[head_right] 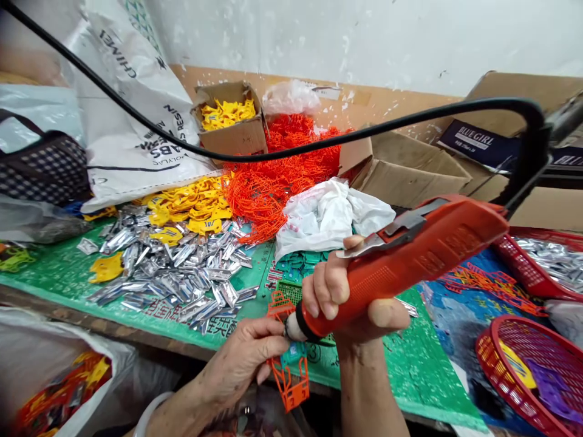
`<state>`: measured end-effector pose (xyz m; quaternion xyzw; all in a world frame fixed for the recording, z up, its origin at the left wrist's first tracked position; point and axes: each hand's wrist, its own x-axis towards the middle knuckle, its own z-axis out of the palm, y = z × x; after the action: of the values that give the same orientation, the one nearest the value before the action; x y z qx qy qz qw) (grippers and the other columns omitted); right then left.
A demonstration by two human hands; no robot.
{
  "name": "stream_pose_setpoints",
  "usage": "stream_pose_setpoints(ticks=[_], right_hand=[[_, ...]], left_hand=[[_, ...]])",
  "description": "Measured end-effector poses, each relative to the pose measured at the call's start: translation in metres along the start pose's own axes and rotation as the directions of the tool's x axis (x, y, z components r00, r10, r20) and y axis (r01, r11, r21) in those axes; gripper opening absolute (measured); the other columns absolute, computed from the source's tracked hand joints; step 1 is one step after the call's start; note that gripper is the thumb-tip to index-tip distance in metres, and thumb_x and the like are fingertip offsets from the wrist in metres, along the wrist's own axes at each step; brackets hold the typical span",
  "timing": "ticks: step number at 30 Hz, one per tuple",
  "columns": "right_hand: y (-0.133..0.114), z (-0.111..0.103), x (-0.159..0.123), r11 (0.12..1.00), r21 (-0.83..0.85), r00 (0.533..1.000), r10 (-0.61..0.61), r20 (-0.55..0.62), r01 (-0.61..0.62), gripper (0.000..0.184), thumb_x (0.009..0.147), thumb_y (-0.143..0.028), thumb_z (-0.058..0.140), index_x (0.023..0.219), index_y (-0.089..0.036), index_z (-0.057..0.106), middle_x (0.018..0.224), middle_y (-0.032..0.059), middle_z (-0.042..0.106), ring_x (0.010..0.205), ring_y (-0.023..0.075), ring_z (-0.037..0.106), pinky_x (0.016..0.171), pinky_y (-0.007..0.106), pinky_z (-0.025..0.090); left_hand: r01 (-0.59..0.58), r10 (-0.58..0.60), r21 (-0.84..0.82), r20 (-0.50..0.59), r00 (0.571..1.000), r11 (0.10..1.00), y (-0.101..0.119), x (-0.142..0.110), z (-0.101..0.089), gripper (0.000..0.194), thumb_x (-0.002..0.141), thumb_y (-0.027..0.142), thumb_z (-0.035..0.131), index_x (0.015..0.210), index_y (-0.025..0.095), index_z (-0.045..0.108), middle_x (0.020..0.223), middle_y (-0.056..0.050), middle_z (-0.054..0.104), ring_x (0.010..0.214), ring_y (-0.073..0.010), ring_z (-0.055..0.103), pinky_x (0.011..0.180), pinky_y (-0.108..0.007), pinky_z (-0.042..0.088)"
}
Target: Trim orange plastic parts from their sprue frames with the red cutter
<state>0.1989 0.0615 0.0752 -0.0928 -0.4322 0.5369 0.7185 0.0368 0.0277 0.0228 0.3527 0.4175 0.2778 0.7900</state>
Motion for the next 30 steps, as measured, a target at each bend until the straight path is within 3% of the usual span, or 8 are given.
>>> stream_pose_setpoints(ticks=[6, 9, 11, 13, 15, 18, 22, 30], right_hand=[[-0.004, 0.006, 0.001, 0.998, -0.063, 1.000, 0.003, -0.025, -0.005, 0.051, 0.067, -0.040, 0.073, 0.116, -0.026, 0.064, 0.060, -0.0064, 0.051, 0.041, 0.0094, 0.043, 0.041, 0.026, 0.043], [-0.009, 0.007, 0.006, 0.961, -0.277, 0.986, -0.068, -0.155, 0.023, 0.050, 0.064, -0.025, 0.074, 0.113, -0.026, 0.065, 0.067, -0.0029, 0.063, 0.052, 0.0144, 0.057, 0.051, 0.031, 0.050], [-0.006, 0.003, 0.010, 0.909, -0.416, 0.960, -0.124, -0.250, 0.009, 0.044, 0.061, -0.017, 0.073, 0.103, -0.026, 0.067, 0.067, -0.0030, 0.065, 0.055, 0.0161, 0.060, 0.053, 0.032, 0.050], [0.002, -0.002, 0.014, 0.879, -0.476, 0.931, -0.151, -0.332, -0.027, 0.031, 0.058, -0.014, 0.072, 0.088, -0.023, 0.068, 0.062, -0.0040, 0.065, 0.052, 0.0154, 0.058, 0.052, 0.031, 0.048], [0.013, -0.009, 0.015, 0.865, -0.497, 0.911, -0.154, -0.383, -0.063, 0.019, 0.057, -0.015, 0.072, 0.073, -0.021, 0.065, 0.060, -0.0039, 0.064, 0.051, 0.0145, 0.057, 0.052, 0.032, 0.047], [0.026, -0.016, 0.012, 0.852, -0.519, 0.900, -0.169, -0.402, -0.072, 0.012, 0.058, -0.015, 0.074, 0.065, -0.020, 0.065, 0.063, -0.0027, 0.064, 0.054, 0.0146, 0.057, 0.056, 0.033, 0.048], [0.033, -0.022, 0.007, 0.850, -0.518, 0.899, -0.147, -0.412, -0.098, 0.010, 0.058, -0.015, 0.075, 0.064, -0.019, 0.068, 0.064, -0.0025, 0.064, 0.055, 0.0147, 0.057, 0.056, 0.034, 0.048], [0.038, -0.027, 0.006, 0.853, -0.503, 0.881, -0.130, -0.455, -0.134, 0.013, 0.057, -0.014, 0.075, 0.065, -0.019, 0.066, 0.064, -0.0037, 0.064, 0.053, 0.0133, 0.057, 0.056, 0.032, 0.047]], left_hand=[[-0.036, 0.043, 0.083, -0.080, 0.996, 0.996, -0.008, -0.003, -0.015, 0.032, 0.076, 0.039, 0.072, 0.093, 0.013, 0.076, 0.060, 0.004, 0.060, 0.033, -0.0008, 0.033, 0.033, -0.016, 0.021], [-0.084, 0.103, 0.117, -0.169, 0.980, 0.990, -0.002, -0.010, -0.027, 0.041, 0.076, 0.038, 0.073, 0.112, 0.019, 0.071, 0.101, -0.005, 0.073, 0.034, 0.0025, 0.033, 0.033, -0.016, 0.022], [-0.114, 0.127, 0.073, -0.211, 0.969, 0.991, 0.003, -0.015, -0.035, 0.061, 0.075, 0.035, 0.076, 0.133, 0.027, 0.058, 0.120, -0.007, 0.069, 0.037, 0.0023, 0.036, 0.033, -0.015, 0.025], [-0.130, 0.132, 0.026, -0.235, 0.963, 0.991, 0.009, -0.017, -0.041, 0.091, 0.073, 0.031, 0.078, 0.151, 0.035, 0.031, 0.118, -0.007, 0.069, 0.039, 0.0004, 0.039, 0.033, -0.014, 0.027], [-0.133, 0.132, 0.013, -0.260, 0.957, 0.991, 0.012, -0.018, -0.044, 0.107, 0.072, 0.028, 0.079, 0.156, 0.035, 0.012, 0.115, -0.008, 0.070, 0.039, -0.0011, 0.041, 0.032, -0.014, 0.028], [-0.120, 0.130, 0.052, -0.272, 0.953, 0.991, 0.012, -0.014, -0.048, 0.091, 0.072, 0.029, 0.078, 0.149, 0.023, 0.031, 0.116, -0.010, 0.069, 0.040, -0.0012, 0.041, 0.032, -0.015, 0.029], [-0.079, 0.107, 0.122, -0.243, 0.964, 0.989, 0.006, -0.008, -0.052, 0.054, 0.075, 0.033, 0.077, 0.123, 0.014, 0.061, 0.078, 0.000, 0.068, 0.041, -0.0021, 0.036, 0.036, -0.015, 0.027], [-0.124, 0.141, 0.079, -0.266, 0.953, 0.989, -0.001, -0.004, -0.059, 0.047, 0.076, 0.035, 0.077, 0.119, 0.021, 0.067, 0.076, 0.002, 0.065, 0.051, -0.0060, 0.043, 0.043, -0.016, 0.033]])
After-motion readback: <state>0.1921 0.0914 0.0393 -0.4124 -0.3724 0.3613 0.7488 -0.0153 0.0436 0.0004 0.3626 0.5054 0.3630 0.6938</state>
